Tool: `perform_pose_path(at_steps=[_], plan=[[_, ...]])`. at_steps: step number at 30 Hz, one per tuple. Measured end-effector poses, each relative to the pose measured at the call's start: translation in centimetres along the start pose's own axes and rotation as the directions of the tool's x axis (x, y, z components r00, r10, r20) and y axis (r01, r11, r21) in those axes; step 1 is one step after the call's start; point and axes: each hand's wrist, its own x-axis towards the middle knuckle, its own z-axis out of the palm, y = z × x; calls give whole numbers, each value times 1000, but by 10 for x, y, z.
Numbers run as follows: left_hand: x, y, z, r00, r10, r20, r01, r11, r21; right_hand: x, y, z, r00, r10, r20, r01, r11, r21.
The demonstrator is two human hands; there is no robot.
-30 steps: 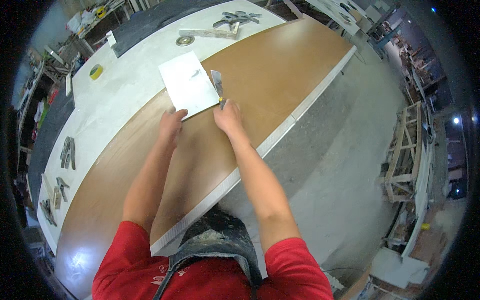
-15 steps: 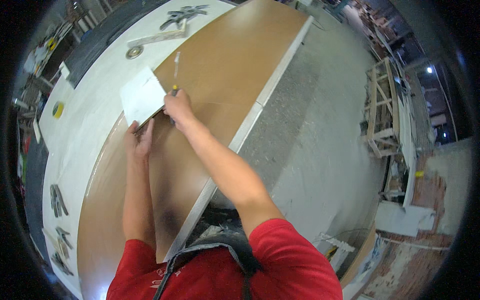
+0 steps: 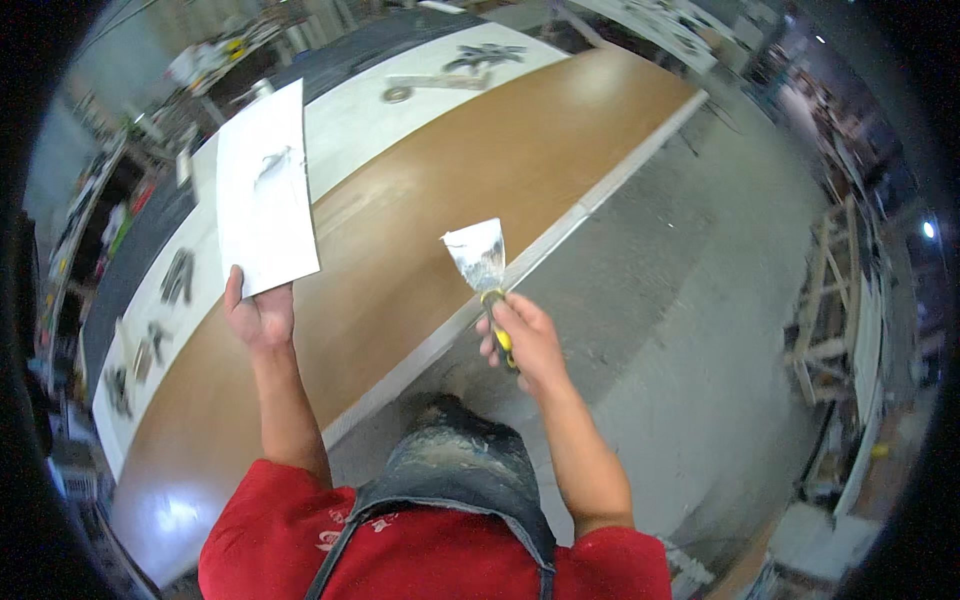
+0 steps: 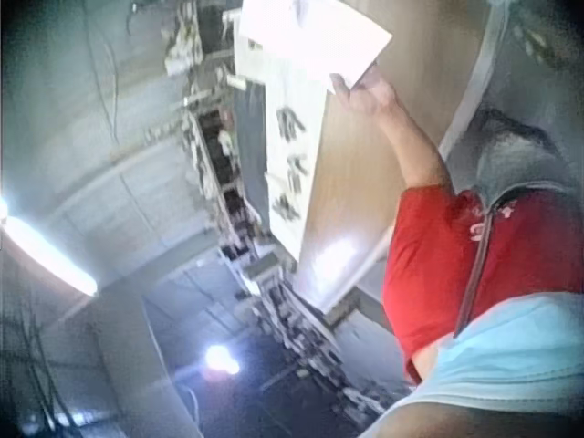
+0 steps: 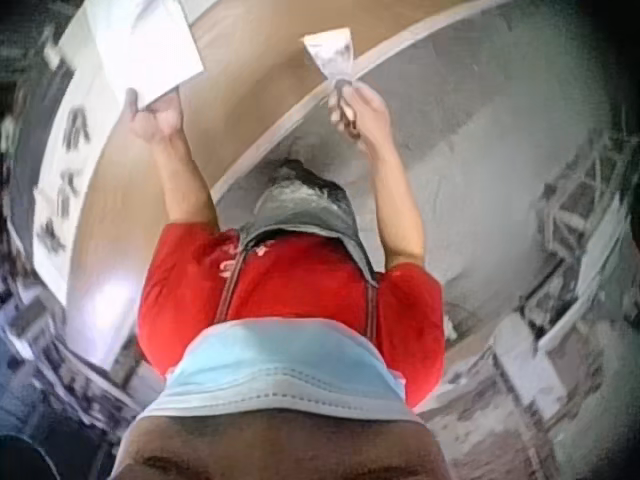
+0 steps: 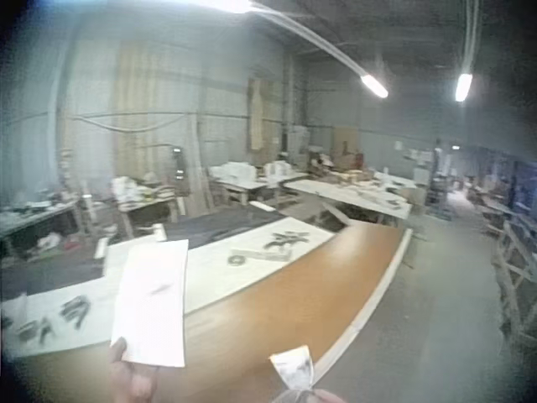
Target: The person scoops white adhesive from a container onto a small white board, then uses a putty knife to spread the adhesive along the edge of a large curved wooden panel. The person repeatedly transfers adhesive from the board to the panel edge and smooths it with the knife.
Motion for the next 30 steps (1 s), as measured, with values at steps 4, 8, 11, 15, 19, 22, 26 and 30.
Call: perform_pose_path(at_steps=[4,8,11,15,19,22,26,30], plan=[[-89,39,3,996,71,44,-74,995,72,-79,29,36,833,199,517,-387,876,287],[-182,65,-20,1000,-28,-11,29,993,114,-95,45,79,766,182,616,-457,829,322],[-236,89,-36,991,-124,-54,131,981,144,-75,15,90,856,77,511,-242,933,265],[-269,112,-38,994,33,-103,-3,961,277,-119,16,81,756,233,611,-210,971,-111],[-281,109,-53,972,230,-41,-193,889,415,-168,71,85,705,390,593,-350,918,-188],[-290,120,-61,960,279,-2,-237,822,518,-168,83,115,781,282,557,-291,954,-76],[-294,176,-57,983,121,135,-175,836,520,-149,62,151,805,234,546,-185,972,-143],[-288,258,-82,993,-90,77,32,831,555,-104,36,170,649,375,662,92,825,-557]])
